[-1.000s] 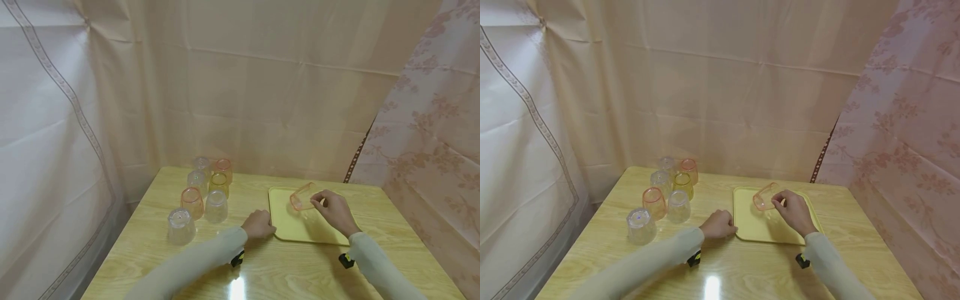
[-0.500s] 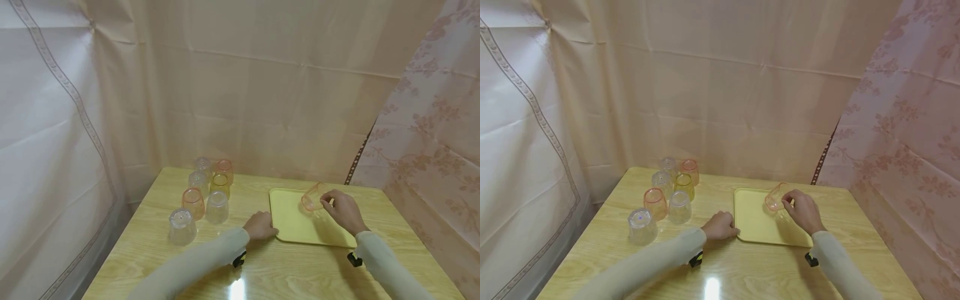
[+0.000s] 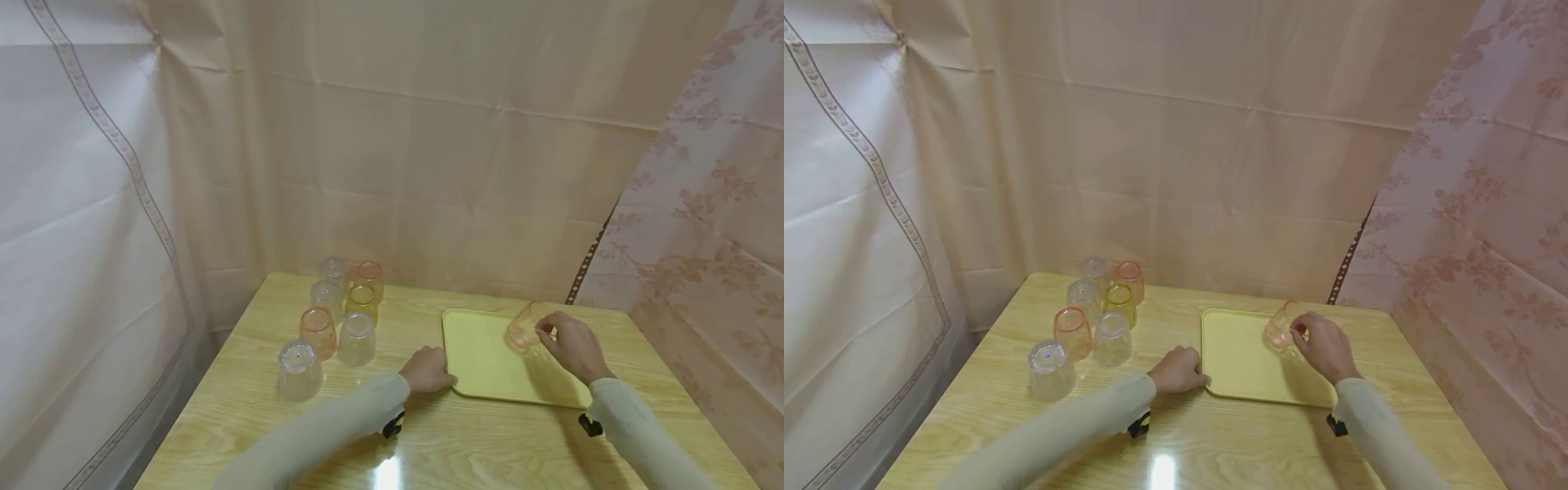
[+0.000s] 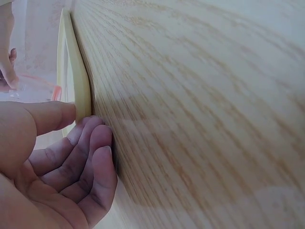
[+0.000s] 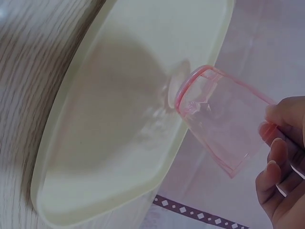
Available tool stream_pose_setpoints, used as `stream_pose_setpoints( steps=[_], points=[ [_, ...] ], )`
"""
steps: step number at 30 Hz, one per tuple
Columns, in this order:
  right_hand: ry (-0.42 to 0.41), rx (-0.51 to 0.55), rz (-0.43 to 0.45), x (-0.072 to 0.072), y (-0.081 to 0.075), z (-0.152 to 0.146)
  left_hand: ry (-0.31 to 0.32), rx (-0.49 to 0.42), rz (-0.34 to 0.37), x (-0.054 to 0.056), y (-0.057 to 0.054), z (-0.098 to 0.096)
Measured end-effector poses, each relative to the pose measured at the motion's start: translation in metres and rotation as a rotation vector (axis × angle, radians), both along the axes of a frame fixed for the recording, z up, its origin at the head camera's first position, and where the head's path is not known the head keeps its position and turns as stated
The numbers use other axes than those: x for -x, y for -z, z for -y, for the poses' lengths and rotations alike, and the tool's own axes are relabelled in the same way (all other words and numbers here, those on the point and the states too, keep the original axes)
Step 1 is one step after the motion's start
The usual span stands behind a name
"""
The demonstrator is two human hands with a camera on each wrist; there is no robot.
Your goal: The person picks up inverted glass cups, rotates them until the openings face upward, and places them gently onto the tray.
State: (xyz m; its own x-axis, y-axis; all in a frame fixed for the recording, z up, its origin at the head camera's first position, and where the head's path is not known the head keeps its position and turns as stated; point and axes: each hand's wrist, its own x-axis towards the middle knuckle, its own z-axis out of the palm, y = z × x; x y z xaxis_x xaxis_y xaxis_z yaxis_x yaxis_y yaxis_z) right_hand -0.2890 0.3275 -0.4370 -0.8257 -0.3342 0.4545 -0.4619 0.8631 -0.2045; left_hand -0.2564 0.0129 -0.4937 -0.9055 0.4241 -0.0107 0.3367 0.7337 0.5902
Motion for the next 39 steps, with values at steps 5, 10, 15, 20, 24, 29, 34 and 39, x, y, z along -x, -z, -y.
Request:
stream_pose_setpoints(
  steps=[5,10,15,20,24,29,34,39],
  points=[
    [0.003,-0.026,-0.024,0.002,-0.003,-0.005,0.001,-0.005,0.003,-0.001,-0.004,0.001],
    [0.009,-0.055,-0.021,0.008,-0.004,-0.009,-0.014,-0.013,0.023,-0.001,-0.005,0.003],
    [0.025,-0.075,-0.028,0.011,-0.003,-0.015,-0.001,-0.03,0.018,0.001,-0.003,0.004],
    [0.024,-0.085,-0.03,0.013,-0.002,-0.018,-0.001,-0.044,0.03,0.001,-0.002,0.006],
    [0.032,-0.099,-0.023,0.014,-0.002,-0.02,-0.003,-0.054,0.053,0.001,-0.002,0.007],
    [0.056,-0.121,0.005,0.016,-0.002,-0.027,0.002,-0.043,0.039,0.0,-0.004,0.006],
    [0.073,-0.135,0.049,0.017,-0.002,-0.036,0.003,-0.033,0.043,-0.002,-0.005,0.003],
    [0.09,-0.141,0.059,0.02,-0.001,-0.043,-0.017,0.003,0.051,-0.004,-0.005,0.001]
  ],
)
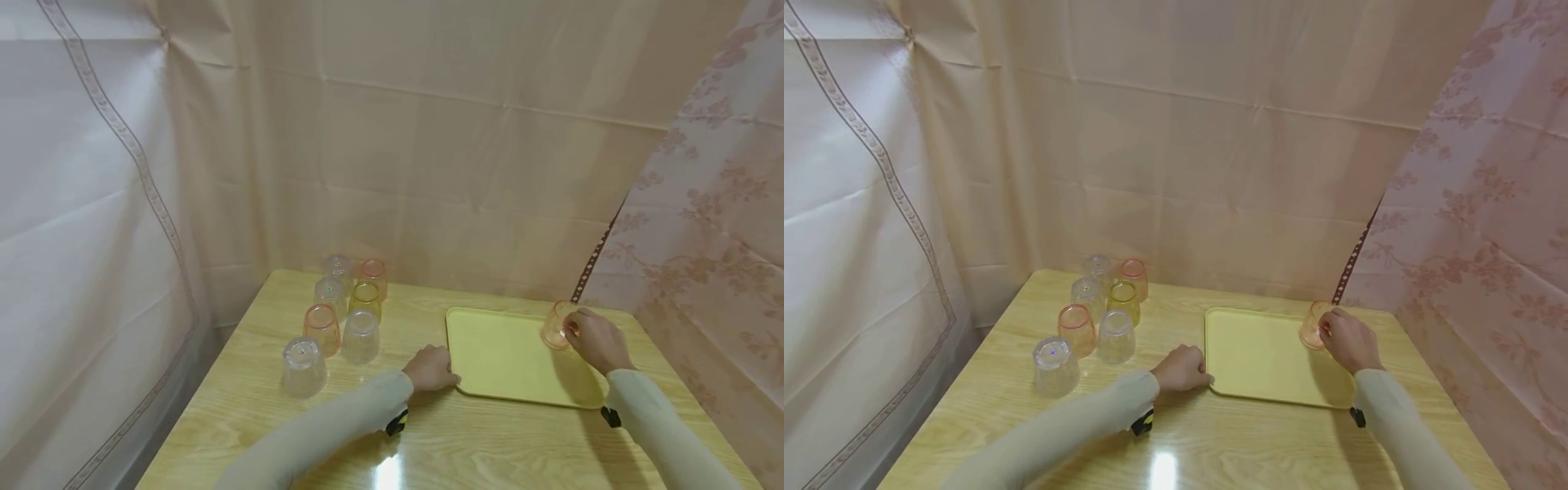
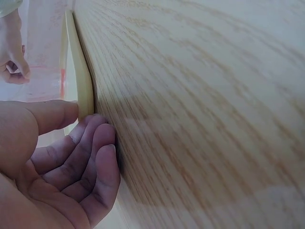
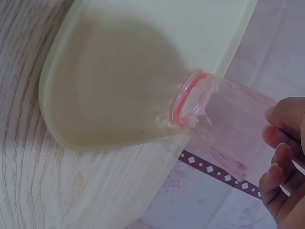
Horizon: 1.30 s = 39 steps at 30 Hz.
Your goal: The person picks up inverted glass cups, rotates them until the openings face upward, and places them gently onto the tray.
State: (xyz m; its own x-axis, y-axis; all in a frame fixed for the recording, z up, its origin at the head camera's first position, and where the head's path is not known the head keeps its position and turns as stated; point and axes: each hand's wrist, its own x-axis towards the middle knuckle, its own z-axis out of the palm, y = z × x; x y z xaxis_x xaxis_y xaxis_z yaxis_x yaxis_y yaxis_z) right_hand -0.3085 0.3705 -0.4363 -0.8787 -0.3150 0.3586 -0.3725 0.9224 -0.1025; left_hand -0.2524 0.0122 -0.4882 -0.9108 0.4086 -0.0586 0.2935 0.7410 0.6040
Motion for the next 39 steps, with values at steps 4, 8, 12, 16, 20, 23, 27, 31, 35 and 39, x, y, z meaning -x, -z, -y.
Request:
stream_pose_setpoints(
  steps=[4,8,12,16,20,23,27,31,35,39],
  points=[
    [0.003,0.004,0.008,0.003,-0.001,-0.002,-0.017,0.014,-0.007,0.0,0.0,0.0],
    [0.002,0.006,0.004,0.005,0.0,-0.003,-0.016,0.013,-0.01,0.001,0.001,-0.001],
    [0.008,0.003,0.003,0.007,0.002,-0.003,-0.013,0.025,-0.016,0.002,0.003,-0.001],
    [0.021,0.013,0.003,0.009,0.002,-0.001,-0.006,0.034,-0.026,0.002,0.003,-0.003],
    [0.023,0.024,-0.004,0.012,0.002,-0.001,-0.004,0.041,-0.026,0.002,0.003,-0.003],
    [0.026,0.029,-0.003,0.013,0.002,-0.002,0.001,0.036,-0.024,0.002,0.002,-0.002],
    [0.037,0.035,0.01,0.013,0.001,-0.002,0.006,0.028,-0.015,0.002,0.002,-0.003],
    [0.046,0.038,0.021,0.014,0.001,-0.002,0.01,0.038,-0.016,0.001,0.0,-0.003],
    [0.047,0.04,0.031,0.015,0.002,-0.003,0.016,0.042,-0.021,-0.001,0.0,-0.003],
    [0.04,0.048,0.025,0.016,0.004,-0.002,0.022,0.039,-0.03,-0.002,0.0,-0.001]
  ],
)
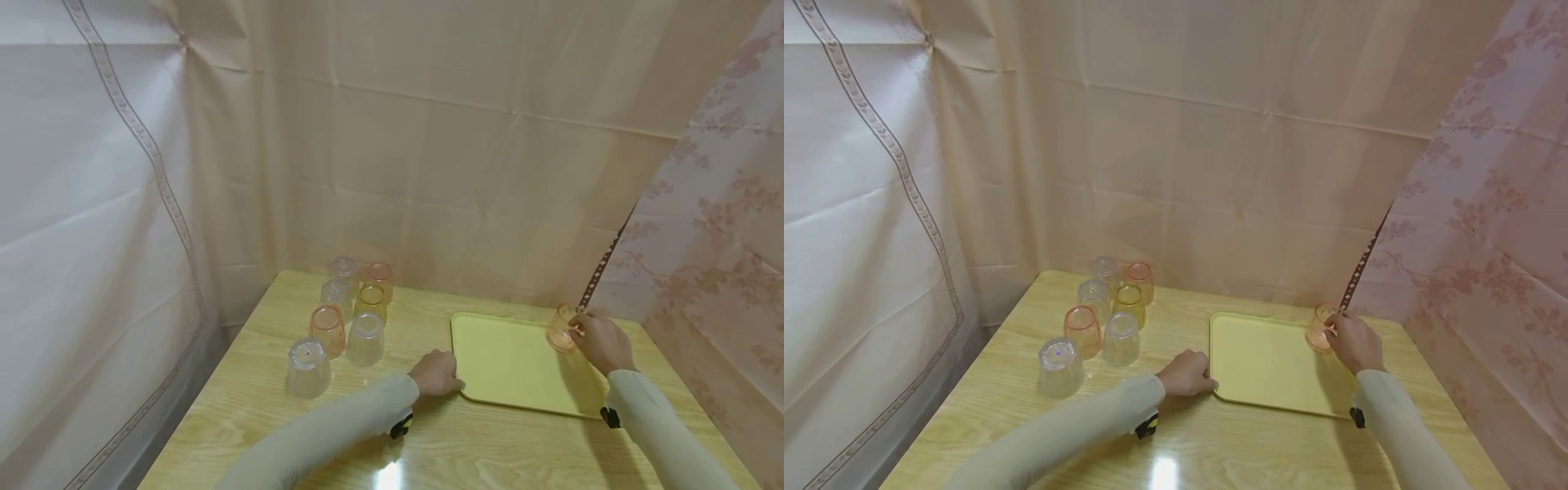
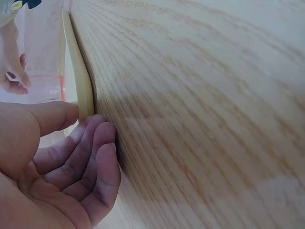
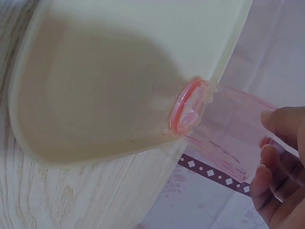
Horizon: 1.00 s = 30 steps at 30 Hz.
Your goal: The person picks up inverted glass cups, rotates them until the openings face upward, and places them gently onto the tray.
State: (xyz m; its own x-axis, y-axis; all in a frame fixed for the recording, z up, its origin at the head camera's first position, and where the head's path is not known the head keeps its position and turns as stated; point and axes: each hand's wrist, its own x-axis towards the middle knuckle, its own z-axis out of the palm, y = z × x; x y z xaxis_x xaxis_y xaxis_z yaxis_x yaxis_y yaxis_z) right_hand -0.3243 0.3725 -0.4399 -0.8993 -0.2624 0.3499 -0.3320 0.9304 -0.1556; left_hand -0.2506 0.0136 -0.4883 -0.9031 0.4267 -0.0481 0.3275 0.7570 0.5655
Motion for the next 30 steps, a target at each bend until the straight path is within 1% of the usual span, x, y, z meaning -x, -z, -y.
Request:
stream_pose_setpoints(
  steps=[8,13,17,20,24,30],
  points=[
    [-0.025,0.033,-0.036,-0.007,-0.002,0.005,0.014,0.001,-0.037,0.001,-0.001,0.002],
    [-0.073,0.018,-0.083,-0.012,-0.002,0.009,0.022,-0.002,-0.048,0.002,-0.001,0.003],
    [-0.097,0.019,-0.111,-0.015,0.0,0.012,0.022,-0.013,-0.036,0.004,0.0,0.002],
    [-0.1,0.02,-0.119,-0.017,0.002,0.014,0.015,-0.023,-0.017,0.004,0.001,0.002],
    [-0.122,-0.001,-0.119,-0.022,0.007,0.019,0.002,-0.031,-0.012,0.004,0.002,0.001],
    [-0.179,-0.012,-0.102,-0.033,0.014,0.033,-0.008,-0.044,0.011,0.004,0.003,0.002]
  ],
)
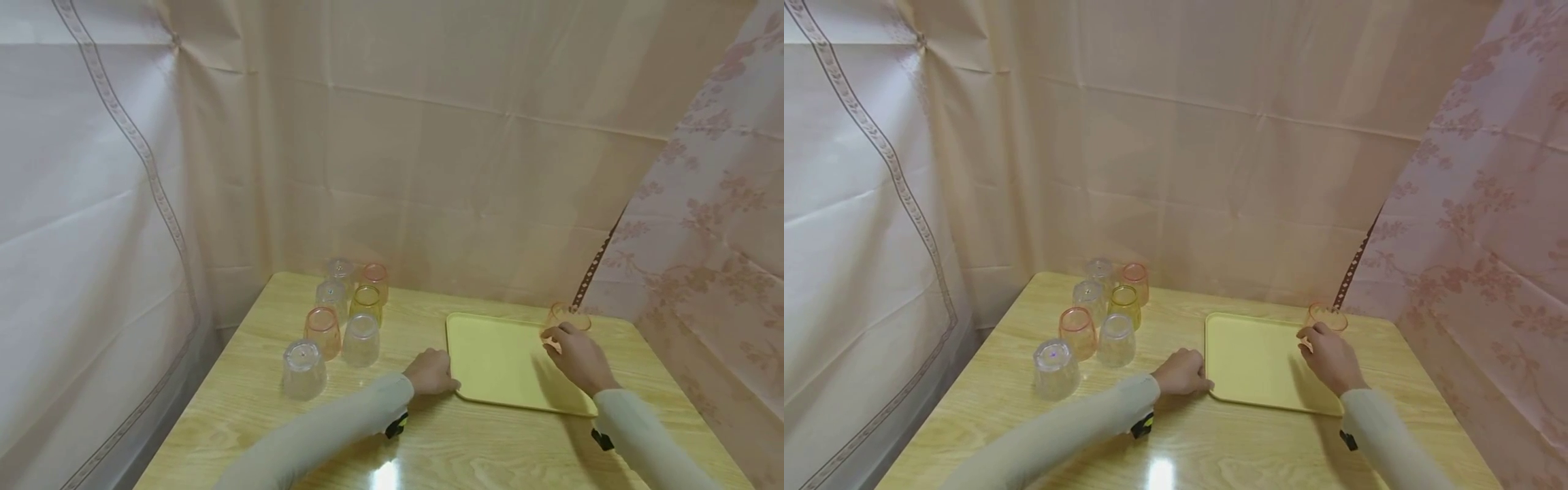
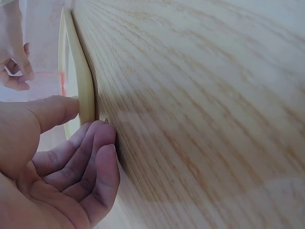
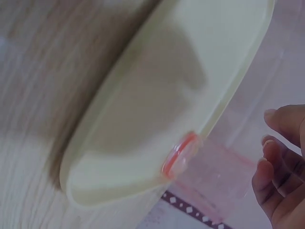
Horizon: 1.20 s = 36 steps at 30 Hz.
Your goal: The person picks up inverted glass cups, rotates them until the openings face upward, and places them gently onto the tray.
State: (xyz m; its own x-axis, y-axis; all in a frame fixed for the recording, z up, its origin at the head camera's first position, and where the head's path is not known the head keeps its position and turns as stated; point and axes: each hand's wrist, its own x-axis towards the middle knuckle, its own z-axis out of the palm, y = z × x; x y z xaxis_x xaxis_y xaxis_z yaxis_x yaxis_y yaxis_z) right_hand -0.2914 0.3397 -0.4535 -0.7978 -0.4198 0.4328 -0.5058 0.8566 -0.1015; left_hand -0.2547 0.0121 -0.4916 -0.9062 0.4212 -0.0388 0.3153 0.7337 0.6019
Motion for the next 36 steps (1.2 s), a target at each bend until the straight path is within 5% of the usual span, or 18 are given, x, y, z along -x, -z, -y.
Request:
stream_pose_setpoints(
  steps=[26,36],
  points=[
    [-0.116,0.031,0.108,-0.036,0.026,0.075,0.025,0.008,-0.056,0.0,0.0,0.002],
    [-0.198,0.097,0.323,-0.051,0.031,0.104,-0.003,0.031,-0.043,-0.001,-0.003,0.0]
  ],
)
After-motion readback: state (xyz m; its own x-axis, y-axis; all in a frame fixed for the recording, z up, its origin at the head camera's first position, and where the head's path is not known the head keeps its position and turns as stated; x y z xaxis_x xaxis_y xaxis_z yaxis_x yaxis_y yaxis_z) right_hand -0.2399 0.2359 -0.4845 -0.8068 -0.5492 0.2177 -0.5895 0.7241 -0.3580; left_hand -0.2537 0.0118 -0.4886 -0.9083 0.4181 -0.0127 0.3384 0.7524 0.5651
